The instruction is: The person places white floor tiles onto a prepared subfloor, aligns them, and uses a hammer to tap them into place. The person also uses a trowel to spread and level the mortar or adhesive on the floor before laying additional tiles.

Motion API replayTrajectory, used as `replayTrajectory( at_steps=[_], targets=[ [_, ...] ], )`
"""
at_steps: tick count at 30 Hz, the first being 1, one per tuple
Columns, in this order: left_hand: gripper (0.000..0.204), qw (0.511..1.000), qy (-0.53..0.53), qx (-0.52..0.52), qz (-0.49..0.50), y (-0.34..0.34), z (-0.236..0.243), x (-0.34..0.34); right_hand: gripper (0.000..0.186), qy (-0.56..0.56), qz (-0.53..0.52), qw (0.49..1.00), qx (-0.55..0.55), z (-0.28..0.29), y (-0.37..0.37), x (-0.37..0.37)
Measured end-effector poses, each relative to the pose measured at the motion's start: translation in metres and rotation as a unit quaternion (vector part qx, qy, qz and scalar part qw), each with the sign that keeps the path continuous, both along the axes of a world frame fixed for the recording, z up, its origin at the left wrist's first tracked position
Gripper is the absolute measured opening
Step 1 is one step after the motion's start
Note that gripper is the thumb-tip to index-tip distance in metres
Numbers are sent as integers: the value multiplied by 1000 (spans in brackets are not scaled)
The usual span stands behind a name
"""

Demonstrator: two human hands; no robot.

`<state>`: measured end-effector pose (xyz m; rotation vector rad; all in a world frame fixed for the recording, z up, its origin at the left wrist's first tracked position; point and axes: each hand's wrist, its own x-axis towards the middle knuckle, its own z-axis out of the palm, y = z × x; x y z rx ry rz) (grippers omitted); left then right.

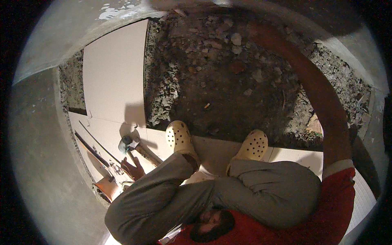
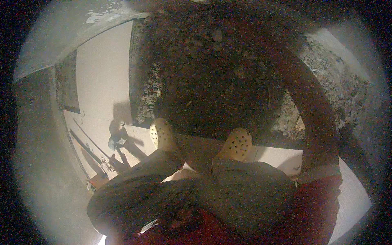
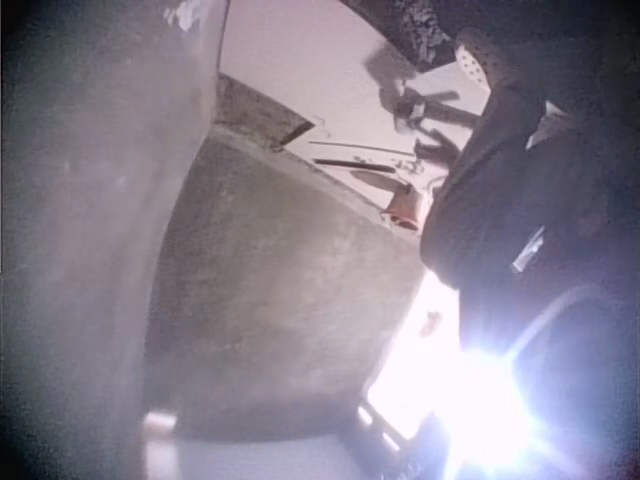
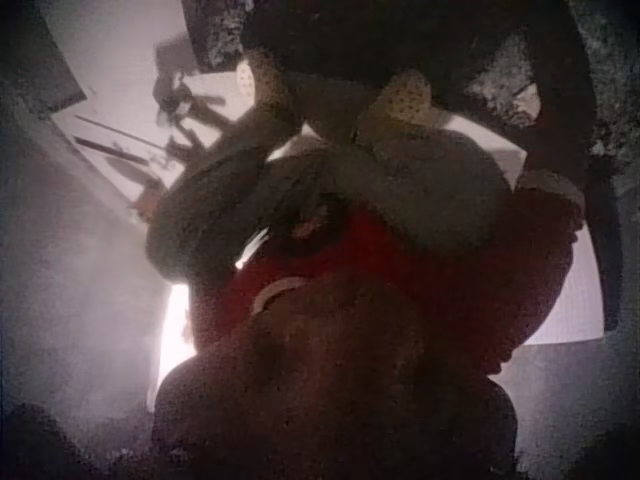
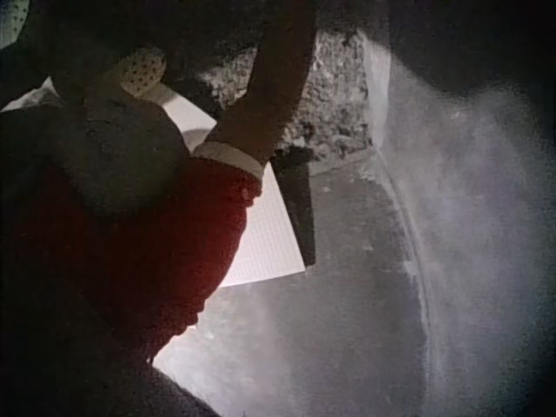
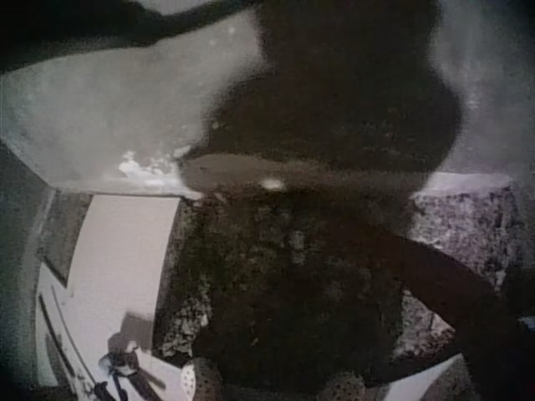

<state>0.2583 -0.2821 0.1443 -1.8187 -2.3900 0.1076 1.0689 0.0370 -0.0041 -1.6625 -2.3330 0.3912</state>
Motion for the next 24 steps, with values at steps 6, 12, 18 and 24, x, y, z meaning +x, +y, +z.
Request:
replayTrajectory(
  at_steps=[6, 12, 18, 24],
  targets=[
    [67, 975, -58, -127, -176, 111, 75, 29, 65, -6, 59, 998, -14, 33, -73, 15],
    [38, 857, -166, -303, -383, 217, 138, 146, 59, -10, -31, 998, -50, 58, -141, 18],
    [49, 781, -180, -284, -525, 315, 59, 280, 53, 65, -215, 974, -39, 75, -220, -36],
    [81, 802, -245, -145, -525, 356, -51, 430, 48, 262, -362, 881, -155, 82, -294, -134]
  ],
)
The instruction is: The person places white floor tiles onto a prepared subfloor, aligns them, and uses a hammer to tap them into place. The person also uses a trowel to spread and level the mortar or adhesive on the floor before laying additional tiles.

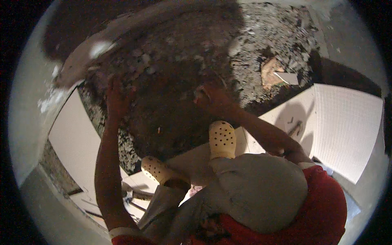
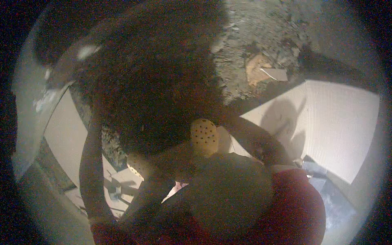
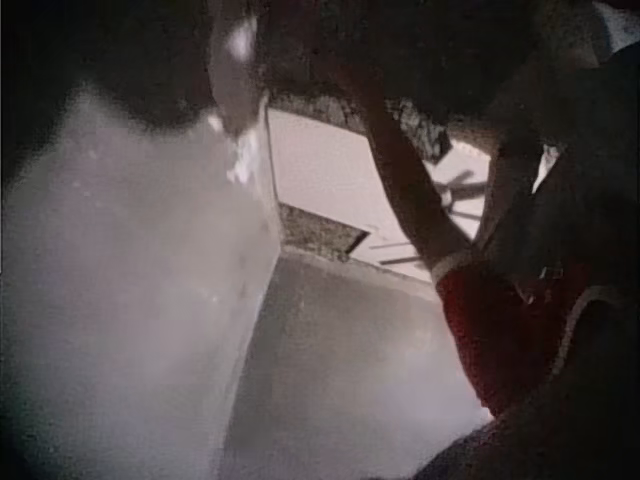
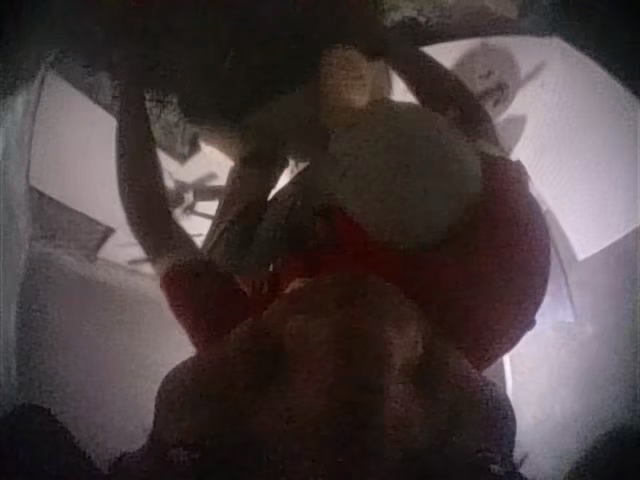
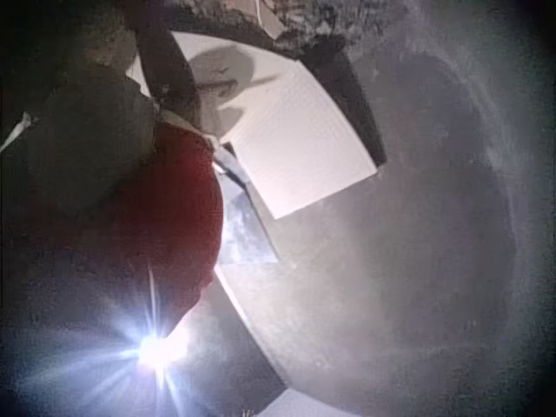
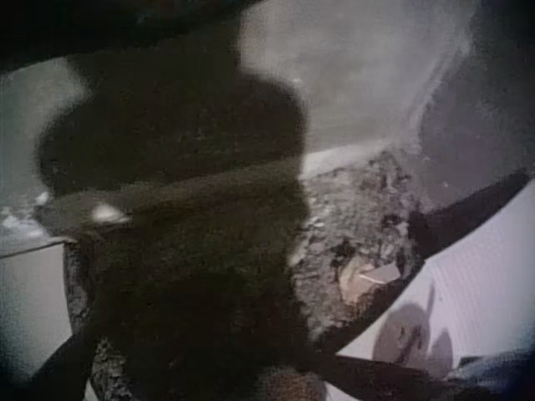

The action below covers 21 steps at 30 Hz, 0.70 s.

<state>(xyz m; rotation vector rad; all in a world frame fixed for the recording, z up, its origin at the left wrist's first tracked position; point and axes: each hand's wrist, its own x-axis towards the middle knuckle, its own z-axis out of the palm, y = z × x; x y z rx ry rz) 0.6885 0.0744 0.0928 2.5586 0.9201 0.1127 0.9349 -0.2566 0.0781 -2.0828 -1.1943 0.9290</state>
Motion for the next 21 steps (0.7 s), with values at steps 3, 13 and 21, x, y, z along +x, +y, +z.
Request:
replayTrajectory(
  at_steps=[3, 13, 21],
  targets=[
    [85, 993, -112, 15, 35, -9, -34, 50, 46, 64, -35, 997, -6, 4, -15, -13],
    [83, 987, -43, 153, -34, -10, -50, 76, 46, -18, -53, 997, 59, -45, 24, -3],
    [85, 989, -66, 131, 12, -22, -63, 82, 41, -129, -168, 973, 92, -48, 15, -22]
  ],
)
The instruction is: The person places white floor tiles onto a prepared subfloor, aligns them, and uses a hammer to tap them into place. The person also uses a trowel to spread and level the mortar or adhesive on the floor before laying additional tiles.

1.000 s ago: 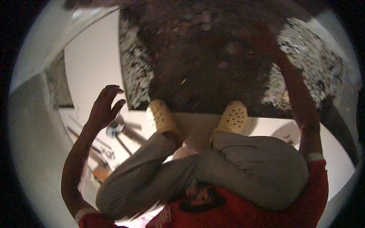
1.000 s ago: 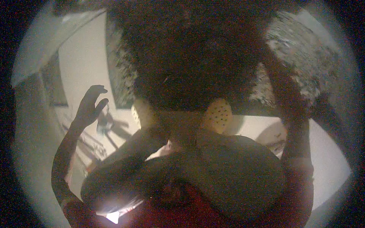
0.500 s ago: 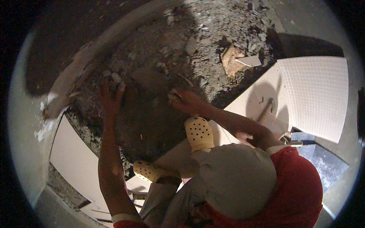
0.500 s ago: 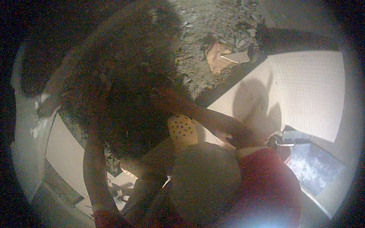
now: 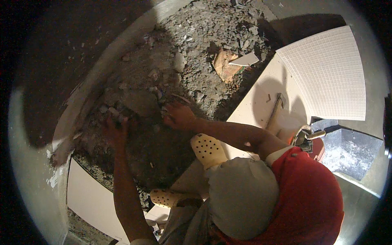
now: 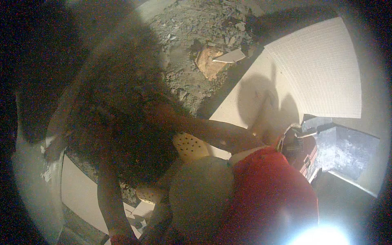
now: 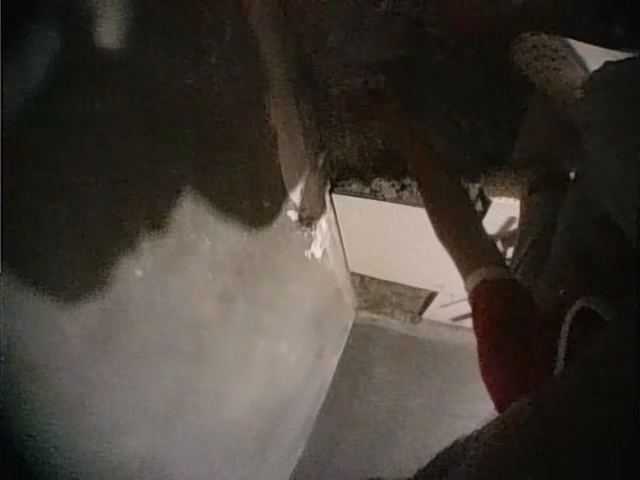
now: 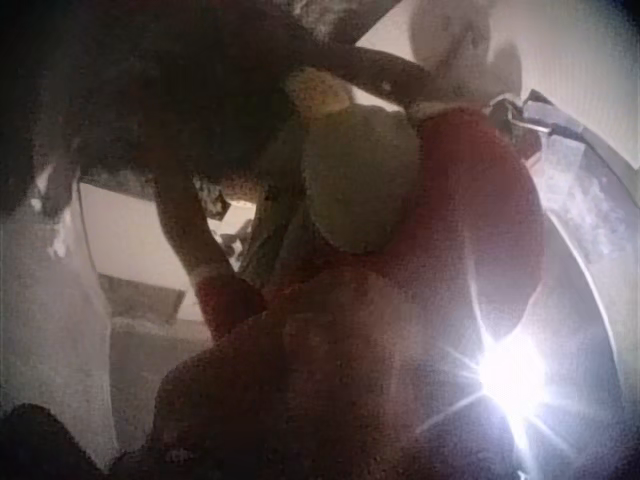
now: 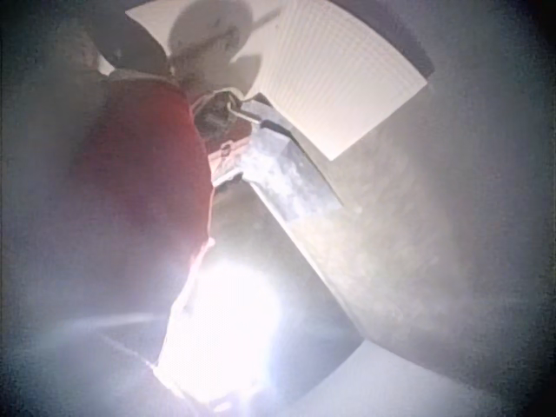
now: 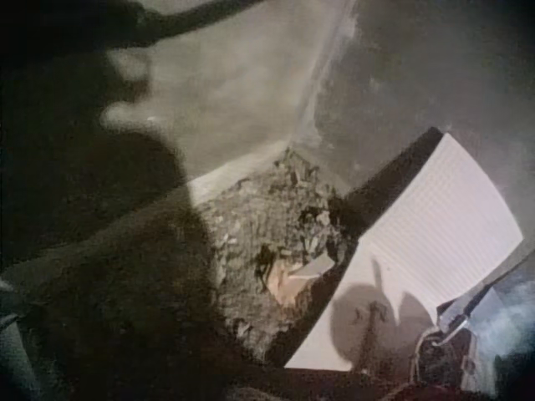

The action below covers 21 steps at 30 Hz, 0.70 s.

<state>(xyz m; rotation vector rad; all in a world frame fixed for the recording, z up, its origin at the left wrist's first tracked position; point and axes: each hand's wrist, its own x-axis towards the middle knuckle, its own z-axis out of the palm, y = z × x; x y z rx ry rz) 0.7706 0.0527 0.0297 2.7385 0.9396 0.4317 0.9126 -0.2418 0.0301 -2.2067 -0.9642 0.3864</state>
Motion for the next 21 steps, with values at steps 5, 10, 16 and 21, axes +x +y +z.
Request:
replayTrajectory(
  at_steps=[5, 10, 16, 21],
  targets=[
    [83, 993, 78, 76, 51, -3, -12, 3, 34, -137, 18, 990, 13, 9, 1, 13],
    [71, 998, -36, -37, 23, -17, -6, 4, 35, -125, 144, 979, -73, 13, -6, 18],
    [57, 995, -88, 20, 50, -34, -12, 6, 36, -104, 77, 992, -14, 17, -22, 14],
    [50, 988, -130, -40, 67, -47, -17, 3, 43, -202, 21, 975, -95, 1, -33, 36]
  ],
)
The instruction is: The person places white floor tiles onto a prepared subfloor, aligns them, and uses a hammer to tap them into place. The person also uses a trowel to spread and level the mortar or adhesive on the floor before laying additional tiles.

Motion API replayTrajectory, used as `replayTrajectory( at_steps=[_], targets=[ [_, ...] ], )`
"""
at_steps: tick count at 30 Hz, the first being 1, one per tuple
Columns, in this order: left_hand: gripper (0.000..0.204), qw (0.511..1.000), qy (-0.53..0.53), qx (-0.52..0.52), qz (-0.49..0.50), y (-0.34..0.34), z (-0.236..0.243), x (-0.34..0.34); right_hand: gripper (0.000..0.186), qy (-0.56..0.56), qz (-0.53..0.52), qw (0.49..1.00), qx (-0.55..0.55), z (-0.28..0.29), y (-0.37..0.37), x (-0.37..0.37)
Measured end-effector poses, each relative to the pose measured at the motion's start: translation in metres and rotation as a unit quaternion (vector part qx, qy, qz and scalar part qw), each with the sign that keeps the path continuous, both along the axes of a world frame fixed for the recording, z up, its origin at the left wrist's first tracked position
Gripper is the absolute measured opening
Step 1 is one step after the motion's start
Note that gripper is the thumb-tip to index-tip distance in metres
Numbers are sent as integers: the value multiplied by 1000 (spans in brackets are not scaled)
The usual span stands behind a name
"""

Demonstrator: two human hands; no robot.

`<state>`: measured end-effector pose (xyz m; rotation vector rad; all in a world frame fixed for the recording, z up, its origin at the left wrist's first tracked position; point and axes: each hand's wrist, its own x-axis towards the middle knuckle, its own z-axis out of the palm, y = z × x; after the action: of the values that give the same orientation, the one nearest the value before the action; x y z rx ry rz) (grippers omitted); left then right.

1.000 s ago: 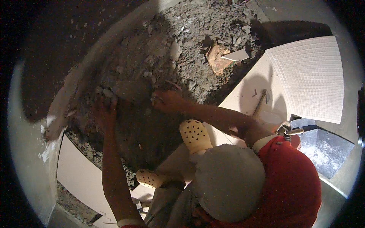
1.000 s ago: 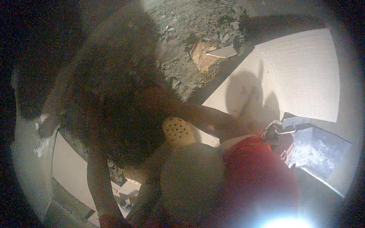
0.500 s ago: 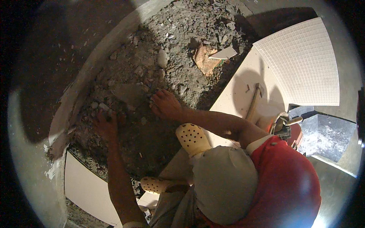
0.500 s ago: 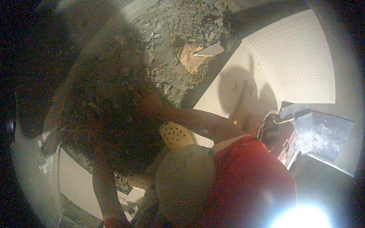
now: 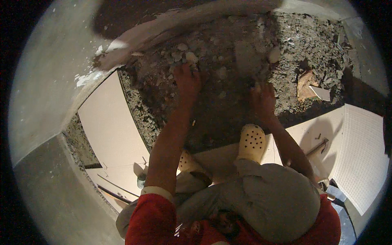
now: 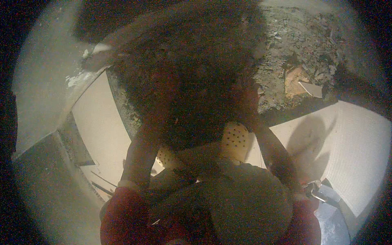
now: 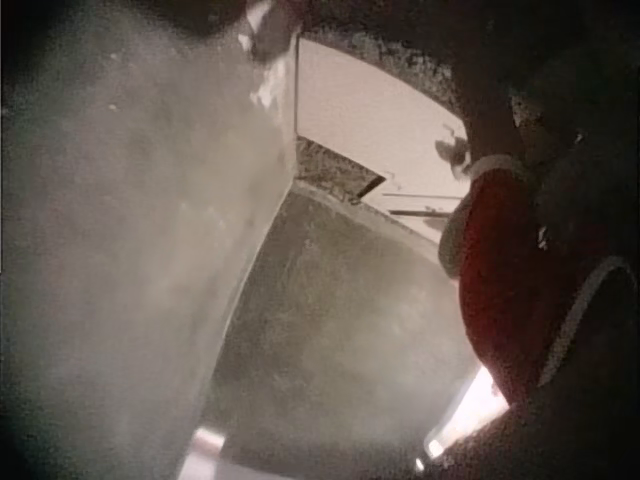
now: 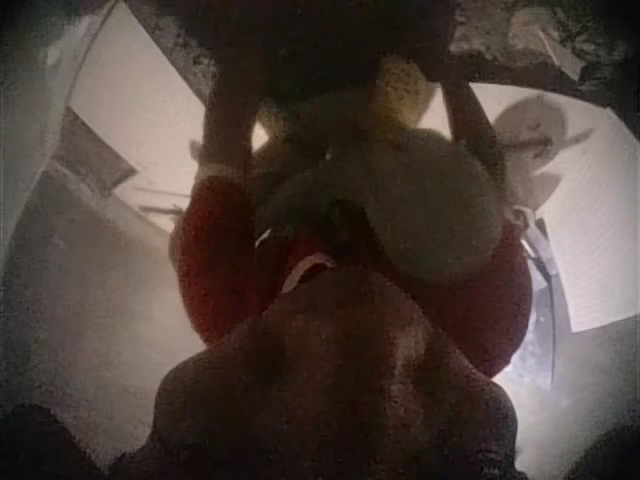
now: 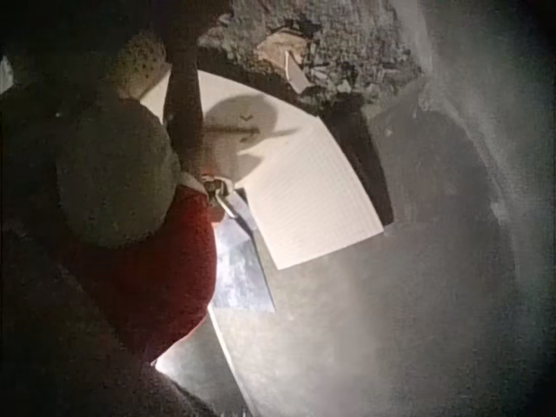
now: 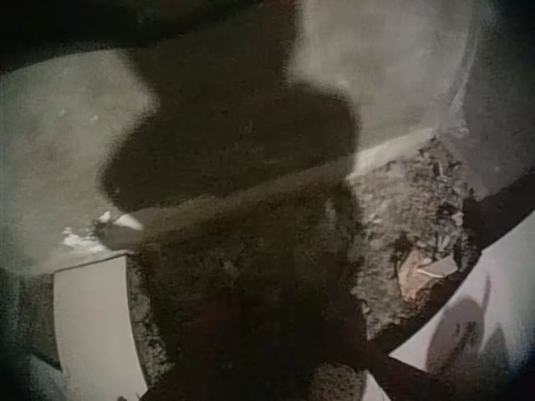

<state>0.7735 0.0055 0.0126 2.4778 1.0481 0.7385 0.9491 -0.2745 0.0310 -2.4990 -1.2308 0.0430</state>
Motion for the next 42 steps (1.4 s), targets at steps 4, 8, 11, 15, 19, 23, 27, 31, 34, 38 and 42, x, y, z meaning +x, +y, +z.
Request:
replayTrajectory(
  at_steps=[4, 8, 11, 15, 19, 23, 27, 31, 34, 38, 42],
  targets=[
    [58, 999, 18, 14, 39, -29, 15, -6, 49, 77, -124, 989, -21, 11, 2, 15],
    [75, 996, 74, -45, 21, -50, 31, -7, 52, 63, -26, 995, -71, 34, 40, 20],
    [86, 990, 125, -58, 16, -51, 34, -9, 53, -75, 189, 977, -56, 26, 93, 14],
    [90, 986, 137, -71, 60, -46, 21, -27, 48, -46, 254, 964, -60, -14, 144, -24],
    [90, 984, 116, -111, 84, -52, 12, -50, 46, -1, 271, 962, -7, -28, 163, -27],
    [89, 971, 151, -187, 11, -63, 17, -60, 47, 37, 317, 946, 53, -11, 206, -19],
    [87, 976, 180, -109, 63, -70, 34, -71, 47, -60, 302, 950, 47, -8, 268, -43],
    [87, 981, 77, -163, 76, -86, 52, -88, 47, -107, 288, 947, 96, -26, 270, -61],
    [79, 976, 67, -170, 118, -97, 64, -89, 47, -20, 361, 932, 19, -40, 258, -62],
    [64, 912, -100, -361, 167, -96, 85, -73, 48, 50, 358, 932, 0, -43, 264, -60],
    [58, 869, -129, -436, 194, -91, 97, -70, 50, 87, 330, 940, 0, -39, 274, -63]
  ],
)
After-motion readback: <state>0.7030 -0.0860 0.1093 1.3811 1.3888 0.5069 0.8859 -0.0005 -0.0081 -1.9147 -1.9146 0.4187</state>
